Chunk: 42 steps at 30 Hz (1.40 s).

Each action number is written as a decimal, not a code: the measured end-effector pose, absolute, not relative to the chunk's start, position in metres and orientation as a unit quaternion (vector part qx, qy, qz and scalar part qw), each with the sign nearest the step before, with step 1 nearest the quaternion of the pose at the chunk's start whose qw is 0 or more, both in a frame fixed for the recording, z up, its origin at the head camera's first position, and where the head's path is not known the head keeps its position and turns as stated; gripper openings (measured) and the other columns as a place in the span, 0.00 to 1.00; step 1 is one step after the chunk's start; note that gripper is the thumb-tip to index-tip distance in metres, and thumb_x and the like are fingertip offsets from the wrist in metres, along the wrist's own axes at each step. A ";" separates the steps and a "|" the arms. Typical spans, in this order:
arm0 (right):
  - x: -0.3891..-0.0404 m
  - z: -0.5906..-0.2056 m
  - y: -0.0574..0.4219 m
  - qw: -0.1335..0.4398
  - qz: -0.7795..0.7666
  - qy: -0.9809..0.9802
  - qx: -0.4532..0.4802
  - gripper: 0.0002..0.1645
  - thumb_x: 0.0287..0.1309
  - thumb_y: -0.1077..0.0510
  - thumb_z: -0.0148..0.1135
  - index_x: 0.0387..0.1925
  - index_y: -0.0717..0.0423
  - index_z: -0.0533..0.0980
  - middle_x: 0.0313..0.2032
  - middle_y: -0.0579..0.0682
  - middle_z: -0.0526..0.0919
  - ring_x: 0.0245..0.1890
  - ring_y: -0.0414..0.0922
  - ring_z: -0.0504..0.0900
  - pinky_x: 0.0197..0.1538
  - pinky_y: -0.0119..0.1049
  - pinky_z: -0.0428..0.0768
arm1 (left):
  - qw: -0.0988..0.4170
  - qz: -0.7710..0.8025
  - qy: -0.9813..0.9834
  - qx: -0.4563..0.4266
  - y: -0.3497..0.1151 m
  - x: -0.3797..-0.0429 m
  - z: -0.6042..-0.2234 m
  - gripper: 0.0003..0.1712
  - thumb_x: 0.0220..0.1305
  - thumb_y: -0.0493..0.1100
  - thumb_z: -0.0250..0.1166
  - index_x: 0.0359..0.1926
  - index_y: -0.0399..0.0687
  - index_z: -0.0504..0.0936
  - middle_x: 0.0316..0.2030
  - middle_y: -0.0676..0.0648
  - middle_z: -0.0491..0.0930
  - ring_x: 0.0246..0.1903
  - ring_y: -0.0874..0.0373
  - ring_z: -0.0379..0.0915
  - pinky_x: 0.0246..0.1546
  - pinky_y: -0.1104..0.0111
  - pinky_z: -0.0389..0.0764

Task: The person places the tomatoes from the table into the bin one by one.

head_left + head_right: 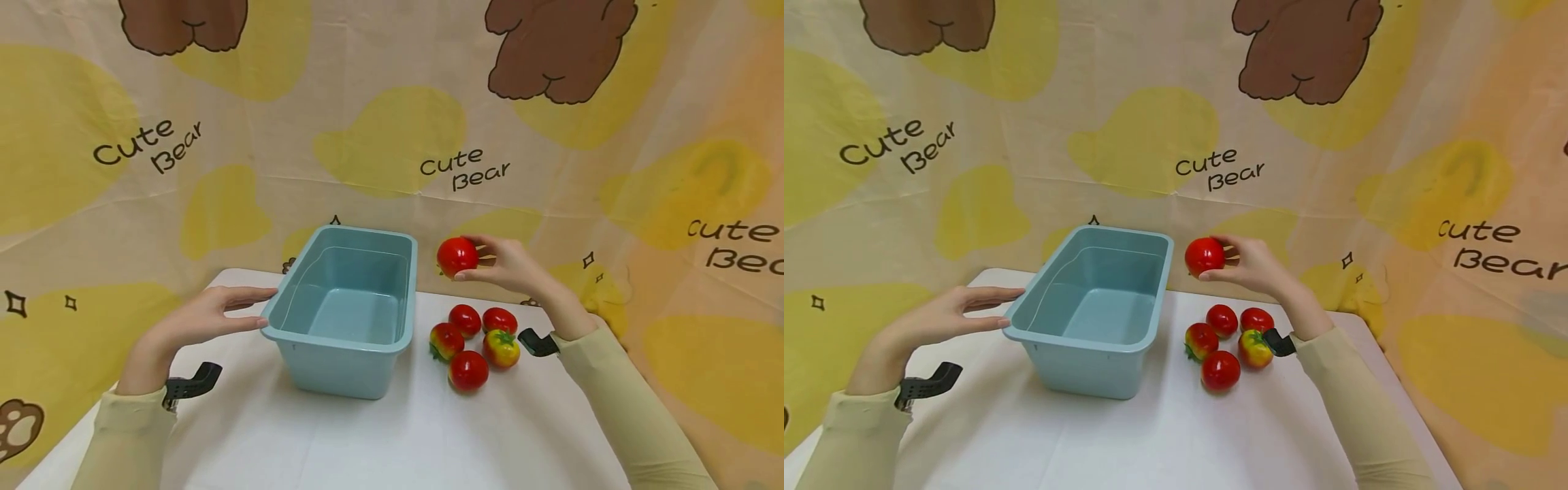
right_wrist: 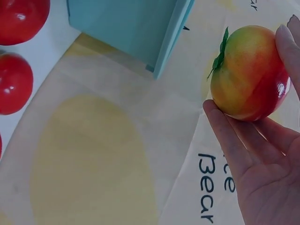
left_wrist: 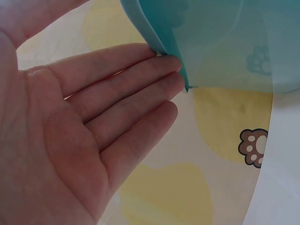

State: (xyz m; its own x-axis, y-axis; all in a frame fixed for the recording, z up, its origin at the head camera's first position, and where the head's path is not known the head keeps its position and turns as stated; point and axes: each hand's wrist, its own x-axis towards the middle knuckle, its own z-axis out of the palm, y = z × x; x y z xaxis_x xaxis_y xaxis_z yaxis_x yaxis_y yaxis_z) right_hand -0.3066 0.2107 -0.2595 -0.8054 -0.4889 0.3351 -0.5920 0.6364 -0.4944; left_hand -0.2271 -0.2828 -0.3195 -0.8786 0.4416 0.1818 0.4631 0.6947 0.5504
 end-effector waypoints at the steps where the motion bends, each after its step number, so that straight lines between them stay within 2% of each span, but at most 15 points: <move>1: -0.308 -0.259 0.208 0.087 0.301 -0.900 0.304 0.46 0.43 0.44 0.75 0.62 0.56 0.69 0.54 0.55 0.79 0.50 0.54 0.81 0.49 0.46 0.81 | 0.018 -0.305 -0.920 -0.245 -0.283 -0.228 -0.320 0.34 0.61 0.57 0.64 0.65 0.53 0.70 0.62 0.50 0.72 0.61 0.45 0.70 0.58 0.47 0.69; 10: -0.318 -0.249 0.186 0.071 0.299 -0.892 0.333 0.43 0.45 0.48 0.75 0.61 0.59 0.69 0.52 0.57 0.80 0.49 0.54 0.82 0.48 0.45 0.82 | 0.013 -0.310 -0.919 -0.245 -0.282 -0.227 -0.319 0.34 0.61 0.57 0.64 0.65 0.52 0.70 0.62 0.50 0.72 0.61 0.42 0.69 0.59 0.47 0.68; 19: -0.327 -0.241 0.168 0.047 0.296 -0.897 0.326 0.42 0.44 0.45 0.75 0.60 0.54 0.71 0.51 0.50 0.81 0.48 0.49 0.82 0.47 0.40 0.83 | 0.012 -0.315 -0.917 -0.244 -0.282 -0.227 -0.320 0.34 0.60 0.57 0.65 0.65 0.51 0.71 0.62 0.50 0.72 0.61 0.43 0.69 0.59 0.47 0.68; 30: -0.332 -0.230 0.142 0.016 0.286 -0.902 0.322 0.40 0.45 0.44 0.74 0.60 0.52 0.72 0.51 0.50 0.80 0.49 0.50 0.81 0.45 0.40 0.83 | 0.014 -0.319 -0.914 -0.252 -0.282 -0.228 -0.320 0.34 0.60 0.55 0.65 0.65 0.49 0.71 0.62 0.49 0.72 0.60 0.43 0.70 0.59 0.49 0.69; 42: -0.337 -0.229 0.108 0.010 0.275 -0.898 0.344 0.39 0.46 0.43 0.72 0.60 0.51 0.72 0.54 0.48 0.79 0.48 0.46 0.81 0.46 0.39 0.82 | 0.014 -0.320 -0.913 -0.252 -0.280 -0.226 -0.319 0.33 0.61 0.55 0.65 0.65 0.49 0.71 0.62 0.48 0.73 0.60 0.42 0.70 0.59 0.47 0.69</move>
